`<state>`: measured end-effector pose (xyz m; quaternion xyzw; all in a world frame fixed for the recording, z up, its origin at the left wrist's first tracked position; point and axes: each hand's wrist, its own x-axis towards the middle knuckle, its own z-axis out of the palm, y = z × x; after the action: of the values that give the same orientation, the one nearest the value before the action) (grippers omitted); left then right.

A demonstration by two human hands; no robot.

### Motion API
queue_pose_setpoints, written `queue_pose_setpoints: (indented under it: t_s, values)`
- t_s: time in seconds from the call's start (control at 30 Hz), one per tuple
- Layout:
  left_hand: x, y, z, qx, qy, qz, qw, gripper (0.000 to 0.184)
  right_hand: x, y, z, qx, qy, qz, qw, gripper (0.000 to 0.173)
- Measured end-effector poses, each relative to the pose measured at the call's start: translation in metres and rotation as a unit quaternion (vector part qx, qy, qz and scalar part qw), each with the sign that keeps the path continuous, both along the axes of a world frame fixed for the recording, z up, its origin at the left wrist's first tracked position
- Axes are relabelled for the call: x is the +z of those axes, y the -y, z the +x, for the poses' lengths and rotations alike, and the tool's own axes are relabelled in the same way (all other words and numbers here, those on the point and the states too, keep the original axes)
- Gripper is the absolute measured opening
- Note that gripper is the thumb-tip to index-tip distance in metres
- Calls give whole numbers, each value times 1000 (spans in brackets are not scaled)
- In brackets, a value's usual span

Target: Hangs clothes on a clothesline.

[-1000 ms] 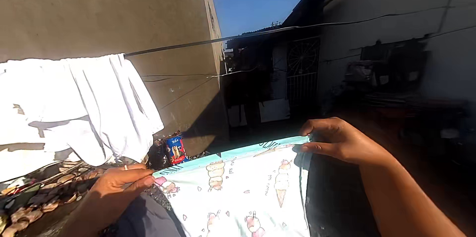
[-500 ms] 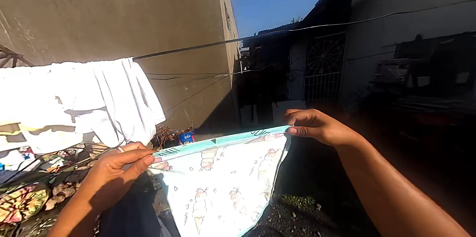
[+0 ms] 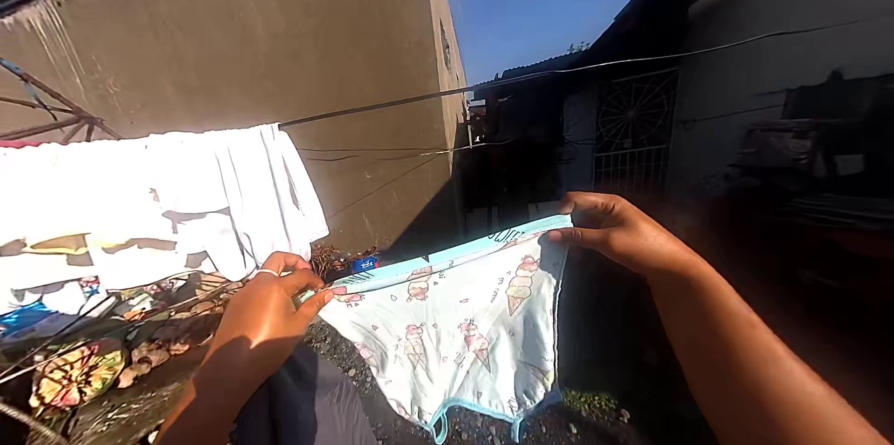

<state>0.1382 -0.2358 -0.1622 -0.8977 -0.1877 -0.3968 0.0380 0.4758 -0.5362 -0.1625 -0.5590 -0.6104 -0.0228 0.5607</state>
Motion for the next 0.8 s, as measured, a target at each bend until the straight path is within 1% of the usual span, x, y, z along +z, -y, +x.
queue_pose_setpoints:
  t_s: [0.03, 0.1, 0.17, 0.2, 0.23, 0.27, 0.3, 0.33, 0.37, 0.4, 0.47, 0.53, 0.6, 0.63, 0.67, 0.7, 0.73, 0.77, 0.8]
  values:
    - [-1, 0, 1, -11, 3, 2, 1000, 15, 1, 0, 1, -19, -4, -6, 1000, 11]
    - [2, 4, 5, -4, -7, -18, 1000, 22, 5, -1, -1, -99, -1, -28, 995, 8]
    - [13, 14, 9, 14, -30, -107, 994, 25, 12, -4, -8, -172, -15, -34, 984, 6]
    - [21, 18, 11, 4, -25, -170, 985, 24, 17, -6, -14, -181, -49, -14, 982, 6]
    - [28, 20, 12, -37, 11, -238, 970, 19, 23, -9, -21, -175, -96, 20, 980, 5]
    - [35, 23, 14, -103, 77, -303, 944, 13, 30, -11, -29, -150, -148, 68, 975, 5]
    - [42, 26, 16, -164, 149, -347, 911, 9, 37, -14, -36, -110, -192, 125, 967, 6]
    - [50, 30, 17, -202, 210, -358, 887, 9, 43, -17, -42, -71, -213, 181, 957, 9]
    - [59, 34, 19, -220, 253, -347, 876, 9, 49, -21, -48, -44, -205, 232, 950, 12]
    - [70, 38, 20, -222, 284, -321, 876, 9, 55, -27, -52, -29, -173, 277, 945, 16]
    - [95, 46, 25, -187, 313, -230, 902, 11, 72, -42, -53, -38, -71, 342, 936, 28]
    - [124, 51, 34, -133, 320, -120, 930, 23, 98, -58, -52, -81, 36, 369, 925, 45]
    - [157, 50, 50, -81, 323, -30, 942, 36, 132, -75, -52, -156, 120, 360, 912, 62]
    - [174, 47, 59, -64, 316, -7, 947, 41, 150, -83, -50, -201, 148, 341, 906, 69]
    - [190, 40, 70, -46, 295, 0, 954, 47, 166, -90, -47, -252, 168, 304, 903, 76]
    - [204, 30, 79, -26, 264, -9, 964, 55, 179, -94, -45, -305, 176, 245, 903, 81]
    - [212, 19, 87, -10, 230, -34, 973, 64, 188, -97, -44, -346, 170, 170, 907, 81]
    - [216, 10, 91, 1, 203, -67, 977, 70, 193, -97, -41, -368, 160, 101, 910, 72]
    - [216, 7, 92, 6, 187, -87, 978, 69, 195, -94, -39, -372, 150, 47, 915, 57]
